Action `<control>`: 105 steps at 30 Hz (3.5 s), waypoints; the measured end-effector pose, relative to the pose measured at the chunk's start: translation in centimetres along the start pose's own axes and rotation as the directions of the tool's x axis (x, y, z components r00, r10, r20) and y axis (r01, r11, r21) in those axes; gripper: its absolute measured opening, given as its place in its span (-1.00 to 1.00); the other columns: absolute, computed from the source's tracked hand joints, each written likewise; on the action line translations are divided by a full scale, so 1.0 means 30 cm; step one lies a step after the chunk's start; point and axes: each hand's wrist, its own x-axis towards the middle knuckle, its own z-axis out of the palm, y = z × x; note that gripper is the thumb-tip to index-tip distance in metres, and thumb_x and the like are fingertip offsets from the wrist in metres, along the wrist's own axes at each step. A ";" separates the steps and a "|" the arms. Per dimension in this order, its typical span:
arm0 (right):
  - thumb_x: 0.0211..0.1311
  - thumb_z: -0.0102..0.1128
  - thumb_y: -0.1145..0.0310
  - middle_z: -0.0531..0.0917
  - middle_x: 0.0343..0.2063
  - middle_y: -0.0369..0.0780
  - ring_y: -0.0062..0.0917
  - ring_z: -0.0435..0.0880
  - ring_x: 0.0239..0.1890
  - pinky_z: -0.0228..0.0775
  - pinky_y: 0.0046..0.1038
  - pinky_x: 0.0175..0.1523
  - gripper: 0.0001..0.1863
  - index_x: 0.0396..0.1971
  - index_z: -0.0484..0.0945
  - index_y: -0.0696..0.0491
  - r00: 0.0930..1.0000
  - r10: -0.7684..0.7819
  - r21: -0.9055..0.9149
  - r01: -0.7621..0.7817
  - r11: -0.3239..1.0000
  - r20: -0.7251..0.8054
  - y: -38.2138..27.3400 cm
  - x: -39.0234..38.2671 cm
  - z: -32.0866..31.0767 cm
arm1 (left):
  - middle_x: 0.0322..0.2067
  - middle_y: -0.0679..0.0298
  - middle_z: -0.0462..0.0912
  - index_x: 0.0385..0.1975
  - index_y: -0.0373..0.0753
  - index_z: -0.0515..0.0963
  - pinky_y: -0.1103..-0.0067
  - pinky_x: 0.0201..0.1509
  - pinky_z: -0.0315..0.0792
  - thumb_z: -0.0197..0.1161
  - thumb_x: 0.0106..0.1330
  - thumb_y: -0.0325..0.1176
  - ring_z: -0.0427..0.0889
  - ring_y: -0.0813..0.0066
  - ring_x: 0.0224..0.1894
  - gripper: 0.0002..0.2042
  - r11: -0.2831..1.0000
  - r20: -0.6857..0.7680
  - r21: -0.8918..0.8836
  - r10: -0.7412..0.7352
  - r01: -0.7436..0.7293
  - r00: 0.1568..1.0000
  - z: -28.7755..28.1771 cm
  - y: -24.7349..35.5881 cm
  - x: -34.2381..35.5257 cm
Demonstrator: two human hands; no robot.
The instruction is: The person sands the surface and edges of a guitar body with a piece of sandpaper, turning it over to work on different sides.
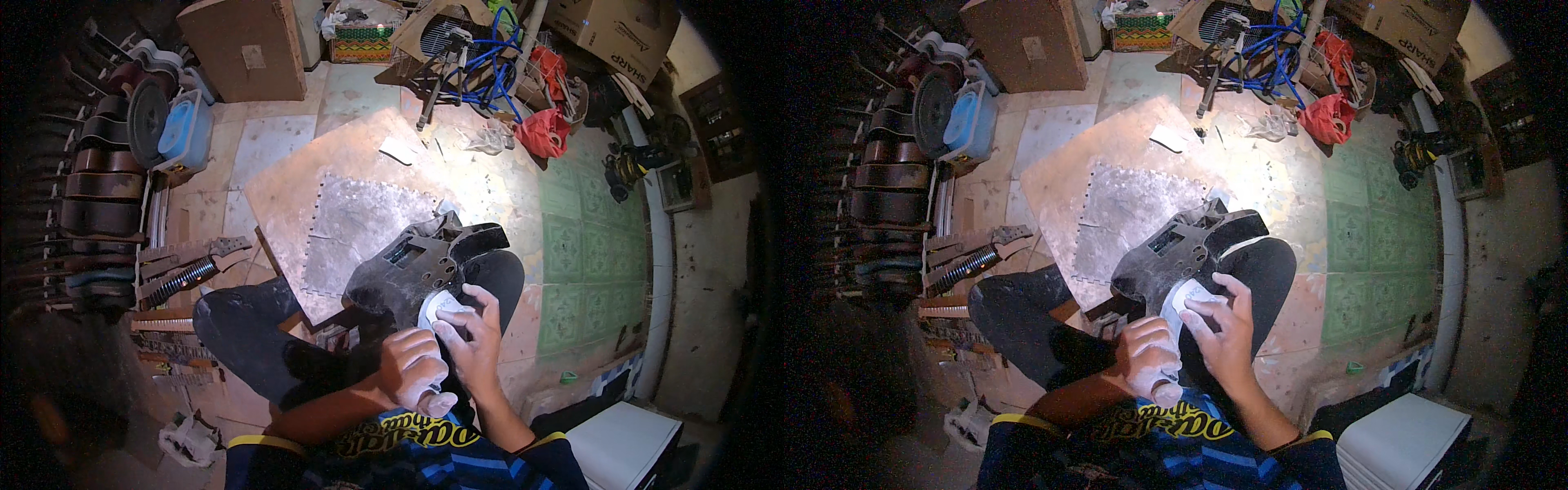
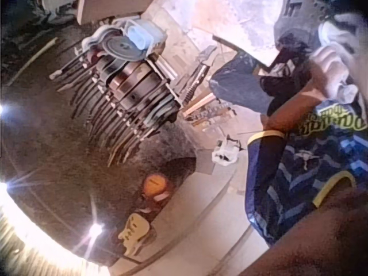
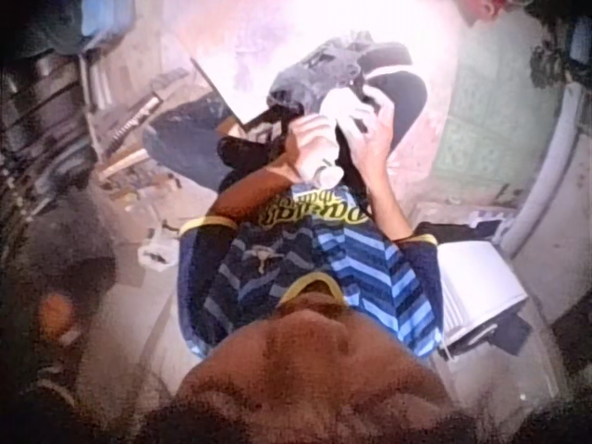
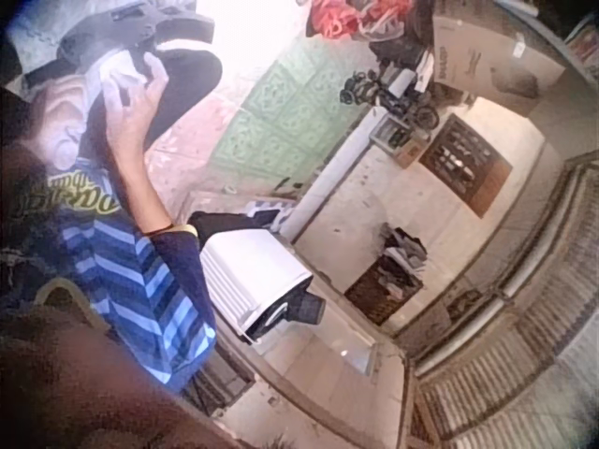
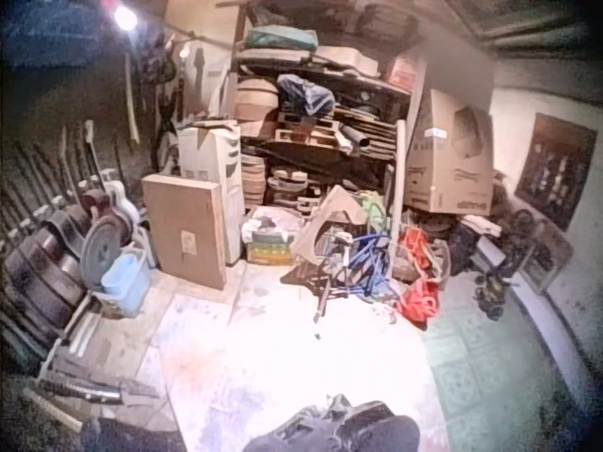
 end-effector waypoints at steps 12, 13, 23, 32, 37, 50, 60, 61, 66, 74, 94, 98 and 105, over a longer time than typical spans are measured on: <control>0.27 0.37 0.37 0.52 -0.53 -0.41 -0.74 0.47 -0.55 0.28 -0.66 -0.56 -0.81 -0.26 0.50 0.04 0.767 0.570 0.475 -0.635 0.610 0.293 0.031 -0.008 -0.041 | -0.67 0.29 0.35 -0.56 -0.19 0.44 0.37 -0.58 0.22 0.22 0.33 0.24 0.40 0.25 -0.66 -0.46 0.999 -0.082 -0.023 -0.040 0.039 0.996 -0.040 -0.039 -0.013; 0.26 0.40 0.35 0.50 -0.54 -0.43 -0.79 0.39 -0.59 0.19 -0.66 -0.55 -0.81 -0.34 0.51 0.02 0.843 0.491 0.440 -0.534 0.722 0.218 0.076 -0.021 -0.004 | -0.68 0.33 0.38 -0.56 -0.16 0.44 0.42 -0.58 0.23 0.19 0.33 0.28 0.41 0.29 -0.67 -0.44 0.999 -0.121 -0.019 -0.040 0.038 0.992 -0.027 -0.035 -0.011; 0.14 0.47 0.44 0.50 -0.52 -0.40 -0.76 0.45 -0.49 0.27 -0.59 -0.45 -0.73 -0.44 0.45 0.02 0.751 0.599 0.564 -0.633 0.530 0.280 -0.004 0.056 0.096 | -0.65 0.32 0.56 -0.43 -0.21 0.46 0.50 -0.58 0.35 0.40 0.31 -0.02 0.46 0.47 -0.67 -0.62 0.977 -0.131 -0.214 -0.054 0.025 0.990 -0.035 -0.036 -0.009; 0.10 0.53 0.42 0.51 -0.52 -0.40 -0.72 0.41 -0.44 0.32 -0.55 -0.32 -0.67 -0.54 0.43 0.02 0.785 0.598 0.534 -0.580 0.615 0.162 -0.010 0.046 0.103 | -0.62 0.35 0.54 -0.42 -0.17 0.43 0.49 -0.53 0.34 0.25 0.41 0.09 0.50 0.44 -0.58 -0.58 0.989 -0.070 -0.136 -0.072 0.062 0.995 -0.046 -0.013 0.013; 0.10 0.47 0.55 0.42 -0.50 -0.43 -0.76 0.37 -0.42 0.25 -0.62 -0.31 -0.62 -0.52 0.33 -0.03 0.826 0.539 0.590 -0.520 0.617 0.164 0.017 0.040 0.116 | -0.59 0.34 0.54 -0.42 -0.18 0.43 0.49 -0.54 0.37 0.25 0.40 0.12 0.50 0.44 -0.59 -0.55 0.984 -0.098 -0.161 -0.093 0.076 0.991 -0.046 -0.028 -0.016; 0.09 0.43 0.57 0.41 -0.51 -0.40 -0.73 0.39 -0.42 0.25 -0.62 -0.32 -0.61 -0.52 0.29 -0.04 0.871 0.462 0.567 -0.468 0.678 0.166 -0.003 0.021 0.127 | -0.62 0.34 0.49 -0.41 -0.20 0.42 0.48 -0.53 0.40 0.25 0.39 0.10 0.46 0.47 -0.60 -0.56 0.972 -0.174 -0.236 -0.038 -0.004 0.984 -0.047 -0.043 -0.004; 0.05 0.44 0.57 0.41 -0.51 -0.39 -0.72 0.37 -0.42 0.26 -0.58 -0.29 -0.62 -0.55 0.30 -0.02 0.860 0.493 0.548 -0.478 0.687 0.132 0.000 0.053 0.126 | -0.61 0.36 0.51 -0.41 -0.17 0.43 0.45 -0.47 0.42 0.31 0.38 0.01 0.50 0.42 -0.55 -0.63 0.973 -0.105 -0.221 -0.091 0.066 0.990 -0.059 -0.029 0.013; 0.05 0.45 0.56 0.41 -0.51 -0.39 -0.72 0.36 -0.42 0.26 -0.59 -0.29 -0.61 -0.55 0.31 -0.02 0.863 0.481 0.593 -0.471 0.653 0.156 -0.022 0.029 0.128 | -0.60 0.36 0.51 -0.41 -0.16 0.43 0.45 -0.47 0.42 0.32 0.37 -0.01 0.50 0.42 -0.54 -0.65 0.973 -0.101 -0.221 -0.093 0.069 0.991 -0.061 -0.033 0.016; 0.05 0.43 0.57 0.40 -0.53 -0.40 -0.73 0.35 -0.44 0.24 -0.59 -0.31 -0.61 -0.56 0.29 -0.03 0.866 0.498 0.510 -0.450 0.733 0.049 -0.001 0.061 0.134 | -0.60 0.37 0.52 -0.41 -0.15 0.43 0.48 -0.47 0.41 0.35 0.34 -0.05 0.52 0.43 -0.53 -0.67 0.972 -0.087 -0.220 -0.098 0.076 0.991 -0.068 -0.023 0.021; 0.02 0.49 0.55 0.41 -0.51 -0.40 -0.73 0.35 -0.44 0.25 -0.58 -0.33 -0.60 -0.55 0.32 -0.01 0.859 0.506 0.536 -0.467 0.703 0.086 -0.011 0.045 0.134 | -0.62 0.37 0.51 -0.44 -0.13 0.41 0.48 -0.48 0.40 0.36 0.32 -0.17 0.51 0.42 -0.54 -0.72 0.973 -0.148 -0.223 -0.094 0.059 0.985 -0.043 -0.024 0.008; 0.07 0.43 0.53 0.44 -0.40 -0.10 -0.20 0.48 -0.32 0.35 -0.27 -0.23 -0.76 -0.45 0.45 0.12 0.963 -0.095 -0.027 0.091 0.995 -0.251 -0.042 0.148 0.123 | -0.63 0.32 0.46 -0.49 -0.22 0.44 0.46 -0.54 0.37 0.22 0.39 0.18 0.44 0.41 -0.63 -0.48 0.992 -0.030 -0.036 -0.124 0.123 0.992 -0.068 -0.022 0.030; 0.05 0.38 0.58 0.43 -0.37 -0.06 -0.15 0.49 -0.32 0.35 -0.23 -0.25 -0.78 -0.44 0.44 0.15 0.978 -0.016 0.004 0.017 1.000 -0.208 -0.040 0.093 0.112 | -0.61 0.29 0.47 -0.52 -0.22 0.44 0.46 -0.54 0.34 0.25 0.35 0.21 0.44 0.41 -0.63 -0.46 0.981 -0.032 -0.100 -0.168 0.164 0.985 -0.072 -0.021 0.024; 0.02 0.40 0.57 0.43 -0.39 -0.06 -0.14 0.49 -0.34 0.37 -0.21 -0.26 -0.76 -0.46 0.43 0.15 0.977 -0.065 -0.039 0.058 0.998 -0.201 -0.034 0.113 0.114 | -0.65 0.21 0.35 -0.62 -0.20 0.43 0.36 -0.58 0.21 0.27 0.29 -0.11 0.37 0.20 -0.65 -0.65 0.968 -0.132 -0.034 -0.249 0.247 0.959 -0.068 -0.006 0.054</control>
